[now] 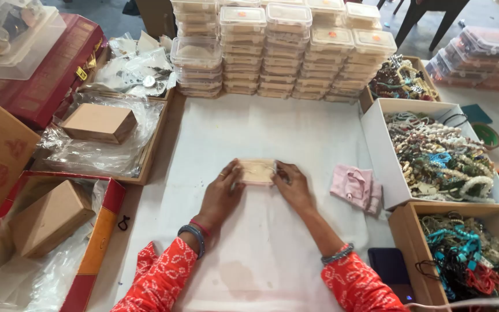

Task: The person cleans a beaded necklace with a pink cloth, places it into a small plastic bag, and then puts the bag into a beige fabric pouch. They then wipe a clear plastic container with the cloth and place the pouch inside the container.

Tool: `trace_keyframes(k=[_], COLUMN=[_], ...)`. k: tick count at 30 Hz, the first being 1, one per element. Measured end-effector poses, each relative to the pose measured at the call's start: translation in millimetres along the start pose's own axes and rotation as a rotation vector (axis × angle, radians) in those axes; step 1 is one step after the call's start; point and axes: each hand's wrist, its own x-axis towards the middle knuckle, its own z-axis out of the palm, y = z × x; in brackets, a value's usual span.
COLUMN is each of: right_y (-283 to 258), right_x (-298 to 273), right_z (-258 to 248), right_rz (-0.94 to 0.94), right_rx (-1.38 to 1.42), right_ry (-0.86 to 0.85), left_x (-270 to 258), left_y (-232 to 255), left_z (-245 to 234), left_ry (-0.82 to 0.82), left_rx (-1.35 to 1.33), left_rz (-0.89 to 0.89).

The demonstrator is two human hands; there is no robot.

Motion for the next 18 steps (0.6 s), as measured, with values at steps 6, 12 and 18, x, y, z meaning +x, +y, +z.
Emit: trace_keyframes(k=[6, 12, 18], right_y=[-39, -37, -51], right_x=[33, 34, 40], right_z=[39, 47, 46], right_rz=[0.339, 0.33, 0.317], right_rx=[0.433, 0.519, 0.437], right_ry=[-0.106, -0.088, -0.093], left_x=[9, 15, 19], left_y=[8, 2, -5], left_z=[-26, -25, -16], left_ry=[0.098, 0.095, 0.107], left_rx=[-0.075, -0.151, -0.12], left_rz=[-0.177, -0.267, -0.259])
